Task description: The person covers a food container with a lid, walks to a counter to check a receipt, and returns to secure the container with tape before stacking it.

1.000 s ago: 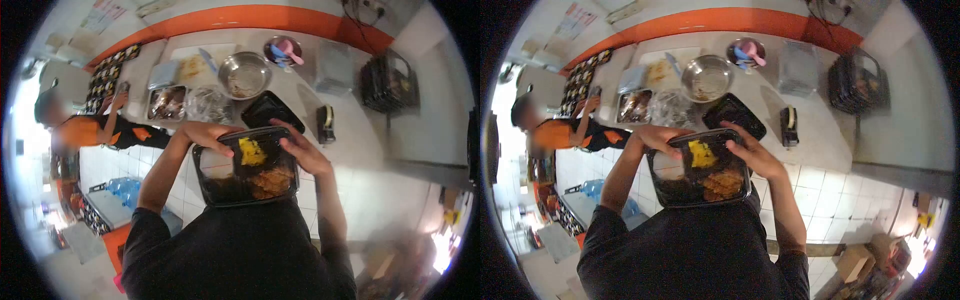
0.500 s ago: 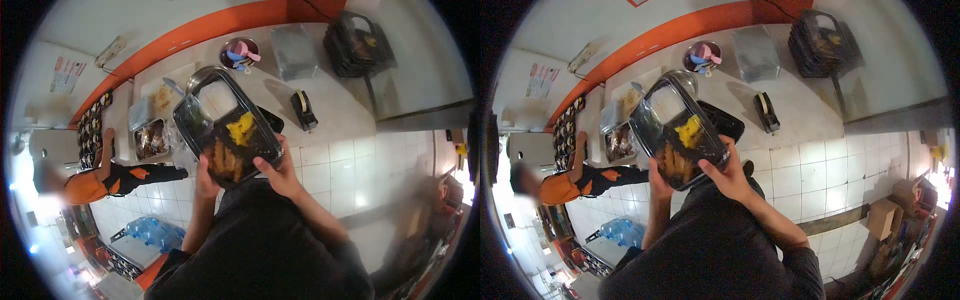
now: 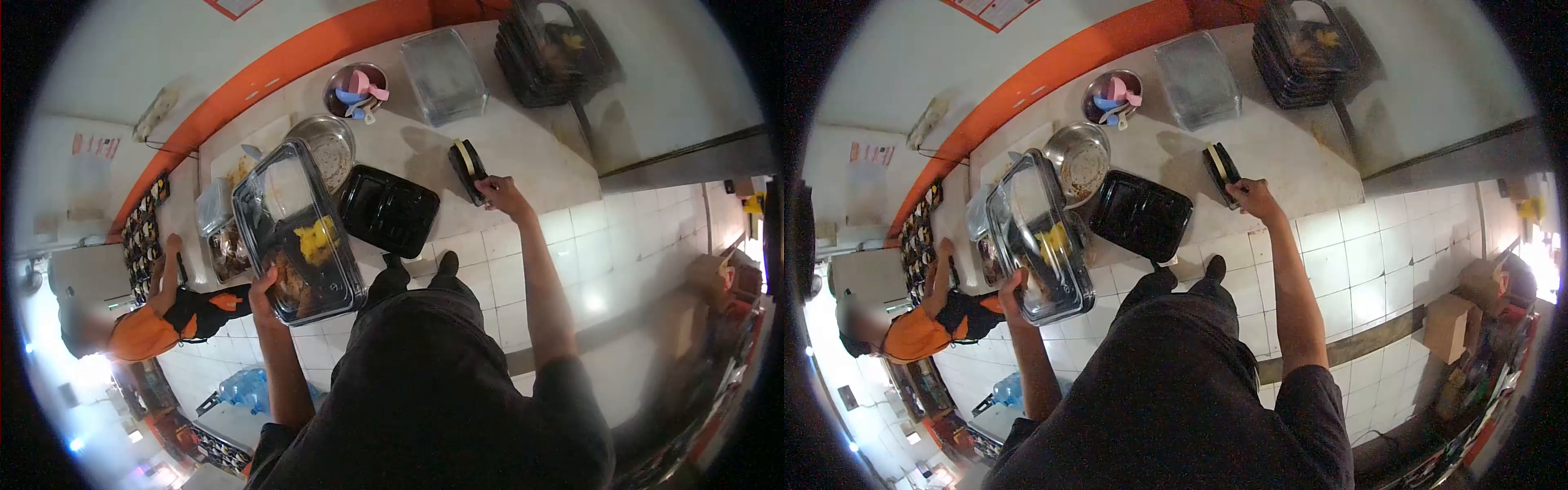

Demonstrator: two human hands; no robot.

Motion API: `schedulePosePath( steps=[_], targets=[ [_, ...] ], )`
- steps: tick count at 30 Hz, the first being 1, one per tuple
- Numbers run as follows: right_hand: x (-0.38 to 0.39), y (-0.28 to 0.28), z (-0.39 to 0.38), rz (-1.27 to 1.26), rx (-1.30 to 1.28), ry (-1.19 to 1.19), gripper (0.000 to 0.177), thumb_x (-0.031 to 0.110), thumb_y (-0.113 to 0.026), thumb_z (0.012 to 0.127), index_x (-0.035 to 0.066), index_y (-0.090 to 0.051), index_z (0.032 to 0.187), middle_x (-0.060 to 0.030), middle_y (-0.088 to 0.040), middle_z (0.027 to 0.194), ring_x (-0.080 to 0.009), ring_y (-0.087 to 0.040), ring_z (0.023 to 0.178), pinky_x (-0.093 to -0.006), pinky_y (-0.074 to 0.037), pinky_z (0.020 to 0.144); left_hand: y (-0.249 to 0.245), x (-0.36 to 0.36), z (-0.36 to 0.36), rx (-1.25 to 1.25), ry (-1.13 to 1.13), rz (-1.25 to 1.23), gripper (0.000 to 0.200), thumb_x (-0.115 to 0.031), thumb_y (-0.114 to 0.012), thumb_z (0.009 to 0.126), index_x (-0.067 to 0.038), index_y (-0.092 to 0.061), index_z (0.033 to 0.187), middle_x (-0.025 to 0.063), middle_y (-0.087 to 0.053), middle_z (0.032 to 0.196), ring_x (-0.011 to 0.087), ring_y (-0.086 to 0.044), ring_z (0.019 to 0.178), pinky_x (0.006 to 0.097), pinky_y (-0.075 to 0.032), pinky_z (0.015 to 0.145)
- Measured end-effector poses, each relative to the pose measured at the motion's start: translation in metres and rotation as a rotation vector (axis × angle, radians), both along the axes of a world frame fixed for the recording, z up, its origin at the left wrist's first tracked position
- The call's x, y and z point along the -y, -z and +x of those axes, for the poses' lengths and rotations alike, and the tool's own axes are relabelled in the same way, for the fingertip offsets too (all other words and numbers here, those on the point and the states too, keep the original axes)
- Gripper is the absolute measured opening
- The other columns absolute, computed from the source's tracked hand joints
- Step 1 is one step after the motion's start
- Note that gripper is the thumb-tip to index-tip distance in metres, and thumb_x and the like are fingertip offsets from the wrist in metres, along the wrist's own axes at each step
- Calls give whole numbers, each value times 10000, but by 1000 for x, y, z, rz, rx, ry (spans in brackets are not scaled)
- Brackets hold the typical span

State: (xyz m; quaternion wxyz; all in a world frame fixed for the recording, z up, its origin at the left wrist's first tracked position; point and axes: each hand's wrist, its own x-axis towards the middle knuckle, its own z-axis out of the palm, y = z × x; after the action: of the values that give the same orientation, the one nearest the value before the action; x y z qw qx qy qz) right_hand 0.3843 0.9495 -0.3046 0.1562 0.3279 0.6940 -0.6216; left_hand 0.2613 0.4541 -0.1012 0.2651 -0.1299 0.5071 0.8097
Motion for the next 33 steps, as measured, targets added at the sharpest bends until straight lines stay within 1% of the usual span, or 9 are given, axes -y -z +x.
schedulePosePath(
  steps=[3, 7, 10, 13, 15, 17, 20, 24, 33],
  targets=[
    [-2, 5, 27, -345, -419, 202, 285, 280, -682, 930, 3, -674, 996, -83, -633, 851, -144, -622, 962, -328, -524, 819, -19, -14, -1, -46, 16, 10, 509, -84, -688, 768, 52, -547, 1239, 173, -657, 1123, 290, -691, 935, 391, -603, 744],
    [7, 18, 55, -204, -455, 258, 242, 211, -702, 905, -30, -688, 893, -126, -648, 900, -190, -634, 947, -334, -537, 804, -29, -28, -4, -58, -3, 5, 558, -74, -660, 756, 71, -511, 1274, 201, -635, 1165, 314, -683, 952, 405, -600, 767],
    [15, 70, 55, 331, -593, 103, 215, 154, -699, 881, -55, -682, 836, -159, -651, 922, -249, -634, 910, -351, -533, 804, -49, -59, 5, -230, -158, -403, 211, -238, -663, 750, -64, -557, 696, 50, -593, 666, 123, -533, 479, 274, -402, 424],
    [20, 48, 52, 616, -518, 98, 188, 131, -699, 856, -56, -677, 849, -178, -648, 927, -289, -622, 864, -389, -523, 814, -41, -25, -19, 79, 215, 168, 222, -149, -652, 753, 19, -603, 889, 102, -632, 689, 239, -623, 522, 356, -545, 502],
    [15, 72, 66, 1093, -302, -210, 123, 98, -701, 849, -21, -688, 878, -169, -631, 894, -280, -620, 843, -392, -523, 760, -19, 5, -31, 130, 131, 271, 157, -151, -571, 778, 4, -591, 763, 163, -635, 654, 271, -626, 487, 390, -540, 443],
    [22, -6, 53, 755, -363, -83, 108, 90, -700, 855, -12, -688, 889, -156, -616, 891, -270, -613, 837, -376, -514, 736, 26, 26, -51, -134, 344, 364, 158, -128, -566, 781, 26, -580, 746, 205, -650, 675, 290, -642, 511, 398, -533, 432],
    [48, -158, 35, 150, -657, -25, 104, 103, -684, 890, 6, -679, 925, -109, -565, 887, -229, -579, 820, -322, -473, 687, -5, -13, -41, 46, 353, 616, 461, -50, -614, 757, 107, -541, 1184, 255, -683, 940, 327, -692, 656, 458, -589, 606],
    [70, -274, 10, 65, -1028, -212, 159, 167, -698, 895, 13, -678, 931, -91, -534, 863, -214, -557, 802, -332, -447, 666, -31, -60, -21, -31, 336, 563, 488, -47, -616, 755, 101, -526, 1211, 255, -678, 969, 329, -694, 689, 462, -589, 635],
    [81, -304, -12, 96, -1077, -300, 298, 252, -726, 873, -4, -599, 789, -123, -524, 807, -251, -532, 780, -364, -432, 700, -42, -94, -5, -59, 347, 546, 552, -41, -621, 752, 88, -493, 1274, 255, -666, 1033, 333, -699, 763, 471, -589, 702]
  ],
)
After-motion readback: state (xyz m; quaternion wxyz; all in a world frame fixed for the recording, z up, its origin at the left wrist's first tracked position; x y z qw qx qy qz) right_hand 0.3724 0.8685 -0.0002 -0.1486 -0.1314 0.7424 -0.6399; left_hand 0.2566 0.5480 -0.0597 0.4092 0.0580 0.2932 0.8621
